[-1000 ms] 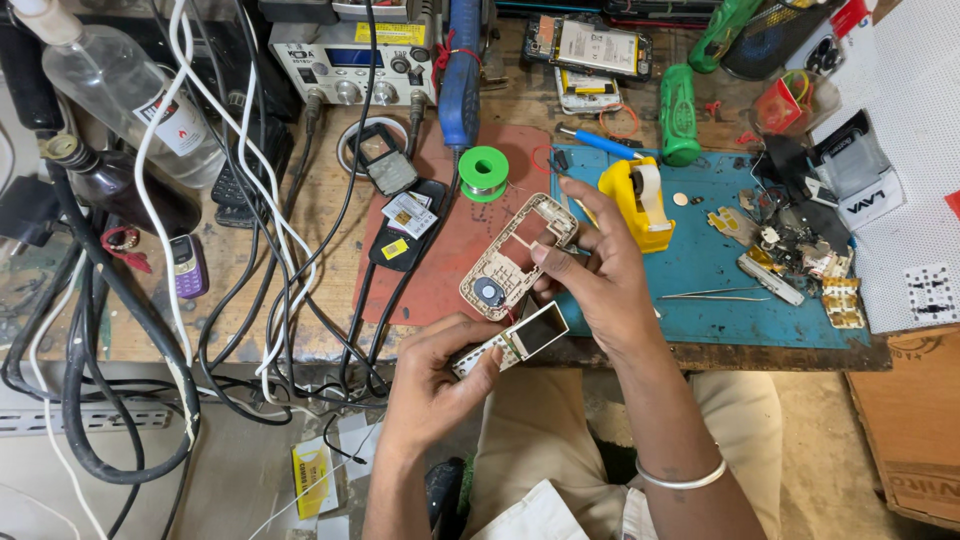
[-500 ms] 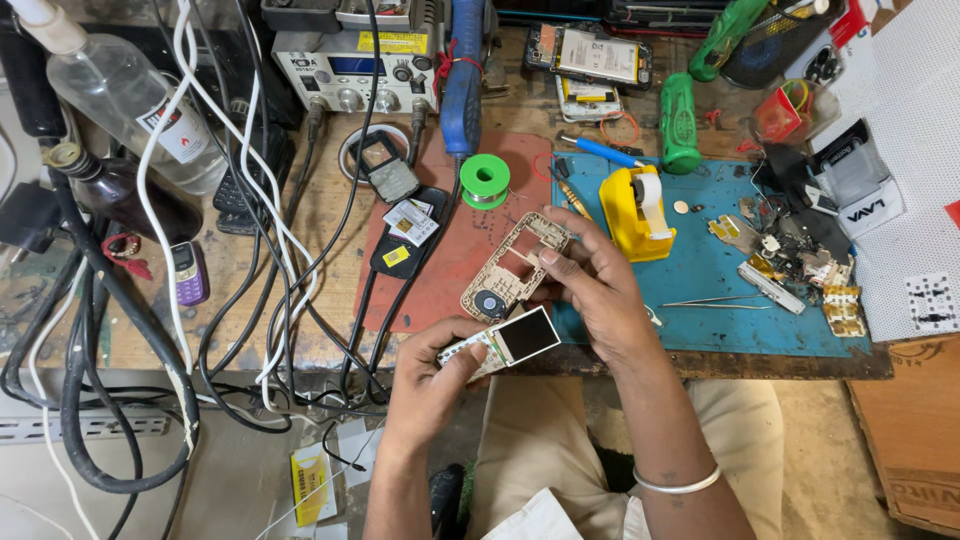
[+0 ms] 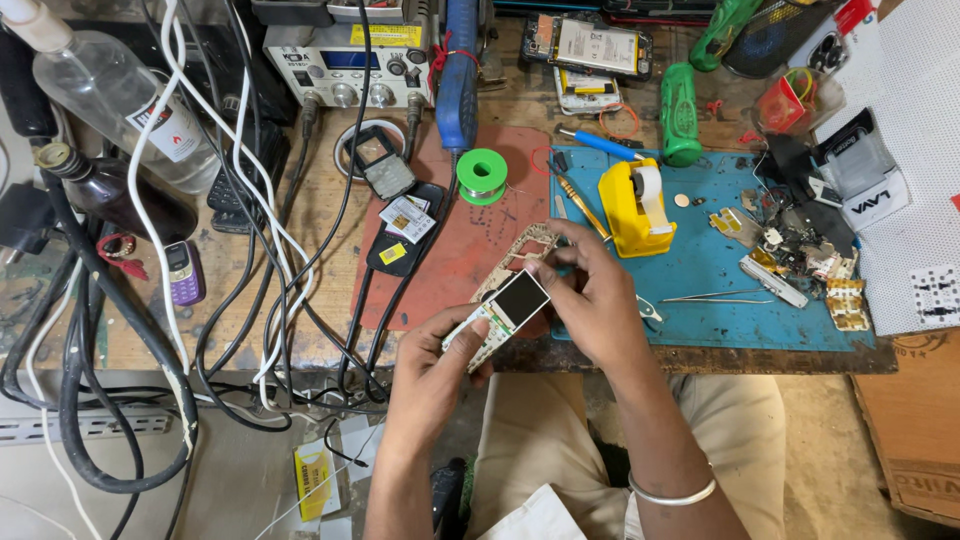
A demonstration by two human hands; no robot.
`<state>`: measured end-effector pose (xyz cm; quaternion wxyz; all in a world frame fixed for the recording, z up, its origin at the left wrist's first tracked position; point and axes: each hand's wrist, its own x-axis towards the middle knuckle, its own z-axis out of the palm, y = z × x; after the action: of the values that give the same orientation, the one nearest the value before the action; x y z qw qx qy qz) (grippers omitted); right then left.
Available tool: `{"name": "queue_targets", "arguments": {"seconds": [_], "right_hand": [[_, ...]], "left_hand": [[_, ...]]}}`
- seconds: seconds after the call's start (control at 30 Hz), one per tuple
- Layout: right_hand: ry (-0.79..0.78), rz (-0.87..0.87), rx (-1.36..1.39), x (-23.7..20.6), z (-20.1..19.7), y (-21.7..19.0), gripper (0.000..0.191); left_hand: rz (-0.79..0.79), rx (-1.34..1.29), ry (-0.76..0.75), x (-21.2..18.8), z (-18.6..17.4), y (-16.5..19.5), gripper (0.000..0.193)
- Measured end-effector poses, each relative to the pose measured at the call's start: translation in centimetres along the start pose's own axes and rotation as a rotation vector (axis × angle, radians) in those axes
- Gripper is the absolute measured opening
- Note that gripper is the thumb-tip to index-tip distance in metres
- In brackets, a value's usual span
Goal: The person disassembles a feature phone, using a metal pry tool to separate the housing and lift the circuit board, then cleans the board and contacts with a brush, and reassembles the phone by seating the board and pressing the keypad and screen assembly back together.
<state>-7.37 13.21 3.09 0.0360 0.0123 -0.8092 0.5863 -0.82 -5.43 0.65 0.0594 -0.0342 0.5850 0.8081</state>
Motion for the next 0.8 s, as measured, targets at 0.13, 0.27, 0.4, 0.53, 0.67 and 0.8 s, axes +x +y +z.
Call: {"name": "queue_targets", "arguments": {"seconds": [0.13, 0.27, 0.4, 0.53, 0.67, 0.8], "right_hand": [[-0.073, 0.23, 0.019, -0.6, -0.4, -0.9, 0.04], [-0.188, 0.317, 0.274, -0.4, -0.6, -1.0, 0.043], [-0.16, 0.251, 0.348, -0.4, -0.7, -0.4, 0.044], [-0.085, 0.124, 0.378, -0.6, -0.8, 0.1, 0.044], [-0.108, 0.027, 0.402, -0.6, -0.9, 0.5, 0.046], [-0.147, -0.115, 0.43, -0.5, -0.4, 0.6, 0.048]], "left_hand": [[-0.033, 0.01, 0.009, 0.1, 0.3, 0.2, 0.033], [-0.03, 0.039, -0.005, 0.0, 0.4, 0.2, 0.033], [-0.025, 0.089, -0.005, 0.1, 0.5, 0.1, 0.034], [-0.043, 0.107, 0.02, 0.2, 0.6, 0.0, 0.032], [0.011, 0.012, -0.008, 0.2, 1.0, -0.3, 0.03], [-0.004, -0.077, -0.056, 0.2, 1.4, -0.6, 0.034]]}}
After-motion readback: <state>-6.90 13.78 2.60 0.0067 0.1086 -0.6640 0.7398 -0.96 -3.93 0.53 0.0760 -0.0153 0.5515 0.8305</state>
